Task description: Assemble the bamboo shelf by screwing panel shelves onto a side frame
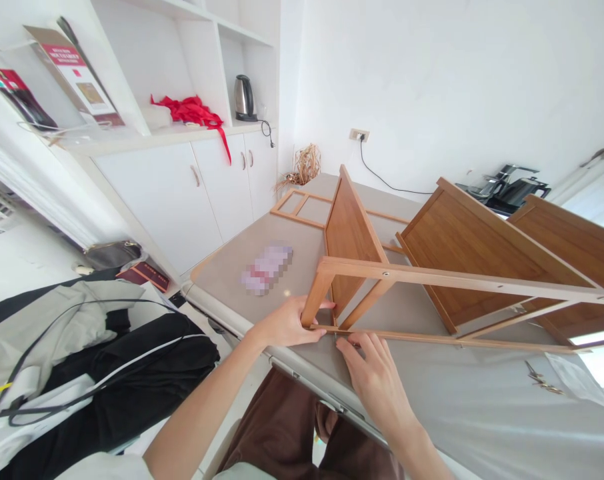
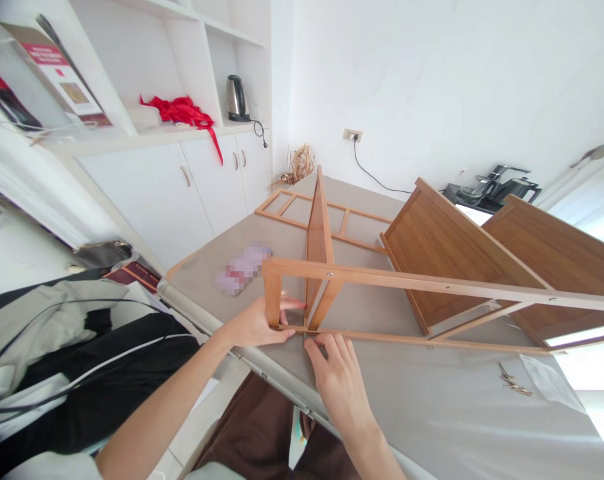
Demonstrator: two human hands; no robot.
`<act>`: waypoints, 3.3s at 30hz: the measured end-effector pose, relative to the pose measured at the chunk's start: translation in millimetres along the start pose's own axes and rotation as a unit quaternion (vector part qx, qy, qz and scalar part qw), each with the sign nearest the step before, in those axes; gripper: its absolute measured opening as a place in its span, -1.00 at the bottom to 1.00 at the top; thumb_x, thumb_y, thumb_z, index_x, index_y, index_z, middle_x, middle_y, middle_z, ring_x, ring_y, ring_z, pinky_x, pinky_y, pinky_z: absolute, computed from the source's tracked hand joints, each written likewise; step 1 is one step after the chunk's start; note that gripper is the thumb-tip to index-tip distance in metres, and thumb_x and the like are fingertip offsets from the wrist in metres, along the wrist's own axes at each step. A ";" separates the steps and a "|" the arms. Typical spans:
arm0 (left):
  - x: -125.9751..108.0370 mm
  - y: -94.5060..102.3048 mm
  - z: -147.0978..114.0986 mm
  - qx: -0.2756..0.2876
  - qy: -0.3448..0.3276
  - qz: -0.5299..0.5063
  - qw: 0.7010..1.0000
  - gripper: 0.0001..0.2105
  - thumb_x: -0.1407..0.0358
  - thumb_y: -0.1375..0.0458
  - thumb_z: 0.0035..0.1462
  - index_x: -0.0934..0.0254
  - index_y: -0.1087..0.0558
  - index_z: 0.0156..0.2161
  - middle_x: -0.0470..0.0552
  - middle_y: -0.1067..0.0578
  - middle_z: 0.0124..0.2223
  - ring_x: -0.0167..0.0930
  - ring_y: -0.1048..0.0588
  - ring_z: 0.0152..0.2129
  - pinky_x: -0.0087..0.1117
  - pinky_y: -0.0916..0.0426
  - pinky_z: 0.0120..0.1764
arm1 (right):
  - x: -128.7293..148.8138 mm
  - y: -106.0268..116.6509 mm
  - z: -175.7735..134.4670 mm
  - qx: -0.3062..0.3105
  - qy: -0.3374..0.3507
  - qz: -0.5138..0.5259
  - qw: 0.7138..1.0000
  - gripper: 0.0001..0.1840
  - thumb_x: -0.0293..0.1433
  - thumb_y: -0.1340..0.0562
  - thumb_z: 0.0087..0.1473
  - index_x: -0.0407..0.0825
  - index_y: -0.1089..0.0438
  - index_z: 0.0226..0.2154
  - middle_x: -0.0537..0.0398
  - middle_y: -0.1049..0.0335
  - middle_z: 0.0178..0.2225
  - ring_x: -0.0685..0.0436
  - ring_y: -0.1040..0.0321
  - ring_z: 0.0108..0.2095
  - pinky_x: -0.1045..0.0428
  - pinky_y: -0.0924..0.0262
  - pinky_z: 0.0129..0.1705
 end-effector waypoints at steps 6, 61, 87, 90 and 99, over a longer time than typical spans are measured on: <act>-1.5 0.1 -0.6 0.002 0.009 -0.016 1.000 -0.44 0.28 -0.29 0.08 0.29 -0.43 0.21 -0.07 -0.55 -0.41 -0.41 -0.55 -0.40 -0.40 -0.44 -0.18 | 0.3 0.7 2.1 -0.012 0.008 0.014 1.000 -0.76 -0.60 -0.09 0.29 -0.09 -0.43 -0.13 -0.03 -0.29 -0.23 -0.16 -0.22 -0.20 -0.06 -0.13 -0.14; 3.2 -0.2 0.6 0.001 0.007 -0.025 1.000 -0.48 0.25 -0.31 0.07 0.25 -0.48 0.16 0.12 -0.59 0.01 -0.44 -0.57 -0.35 -0.43 -0.47 -0.17 | -0.9 2.7 6.1 -0.051 -0.043 0.096 0.993 -0.81 -0.49 -0.14 0.32 -0.04 -0.48 -0.22 0.01 -0.37 -0.29 -0.11 -0.31 -0.24 -0.04 -0.22 -0.18; 4.7 -0.8 1.3 0.004 -0.001 -0.017 1.000 -0.37 0.28 -0.29 0.08 0.22 -0.36 0.28 0.02 -0.62 -0.15 -0.45 -0.53 -0.38 -0.45 -0.45 -0.21 | 2.2 3.0 4.3 -0.037 -0.043 0.044 0.997 -0.78 -0.51 -0.11 0.33 -0.01 -0.47 -0.19 -0.01 -0.36 -0.27 -0.14 -0.29 -0.23 -0.06 -0.18 -0.17; 5.2 -1.3 1.7 0.004 -0.004 -0.016 1.000 -0.38 0.27 -0.29 0.09 0.25 -0.35 0.28 -0.01 -0.61 -0.24 -0.44 -0.53 -0.39 -0.42 -0.45 -0.20 | 1.8 1.5 4.7 -0.033 -0.044 0.039 0.998 -0.80 -0.50 -0.13 0.33 -0.02 -0.47 -0.21 -0.02 -0.38 -0.27 -0.15 -0.31 -0.22 -0.06 -0.17 -0.17; 1.1 0.7 1.0 0.000 0.000 -0.010 1.000 -0.41 0.25 -0.29 0.09 0.23 -0.39 0.25 -0.05 -0.58 -0.31 -0.44 -0.53 -0.39 -0.44 -0.43 -0.21 | 5.7 5.5 8.1 -0.045 -0.027 0.067 0.996 -0.83 -0.50 -0.15 0.33 -0.03 -0.46 -0.25 0.04 -0.46 -0.31 -0.12 -0.34 -0.26 -0.06 -0.14 -0.15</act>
Point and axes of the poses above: each hand's wrist, its own z-axis towards the middle knuckle, its own y-axis out of the back of the hand, x = y × z, the point moved 5 cm from there along z, towards the middle knuckle
